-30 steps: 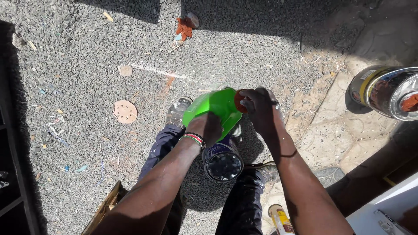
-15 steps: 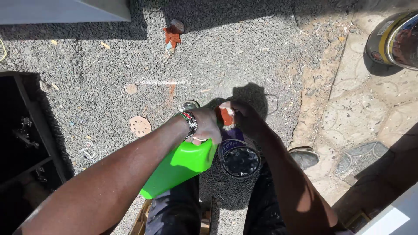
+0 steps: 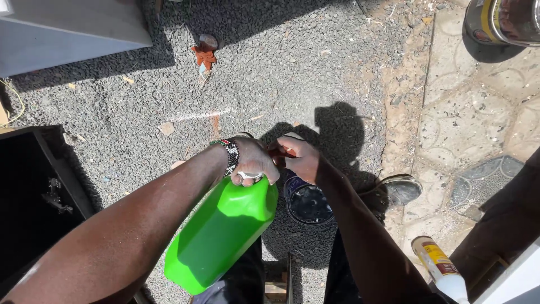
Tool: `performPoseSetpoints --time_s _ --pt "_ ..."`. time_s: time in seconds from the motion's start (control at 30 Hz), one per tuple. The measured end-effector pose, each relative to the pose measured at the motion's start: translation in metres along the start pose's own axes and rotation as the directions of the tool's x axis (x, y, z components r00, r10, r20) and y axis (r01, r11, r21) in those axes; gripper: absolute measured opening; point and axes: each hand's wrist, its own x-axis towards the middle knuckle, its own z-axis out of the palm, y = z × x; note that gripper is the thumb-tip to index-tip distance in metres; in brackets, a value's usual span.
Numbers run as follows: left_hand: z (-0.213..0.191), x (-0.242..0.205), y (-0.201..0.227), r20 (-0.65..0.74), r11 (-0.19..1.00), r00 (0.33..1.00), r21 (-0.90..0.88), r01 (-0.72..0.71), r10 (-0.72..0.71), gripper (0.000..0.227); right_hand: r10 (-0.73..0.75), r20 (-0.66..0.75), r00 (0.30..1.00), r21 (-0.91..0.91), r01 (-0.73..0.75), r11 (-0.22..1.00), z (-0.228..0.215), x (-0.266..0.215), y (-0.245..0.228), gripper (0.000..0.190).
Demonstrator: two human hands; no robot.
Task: Preparing paint or adhesive and applying it to furniture panels using a sponge
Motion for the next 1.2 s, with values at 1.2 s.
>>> performPoseSetpoints --time_s 1.2 --pt "0.034 -0.038 0.018 -0.465 0.725 0.638 0.652 -0.222 0.613 0.031 0.075 -0.586 0.806 0.066 -0.045 0.997 -0.057 -0.121 -0.201 0.061"
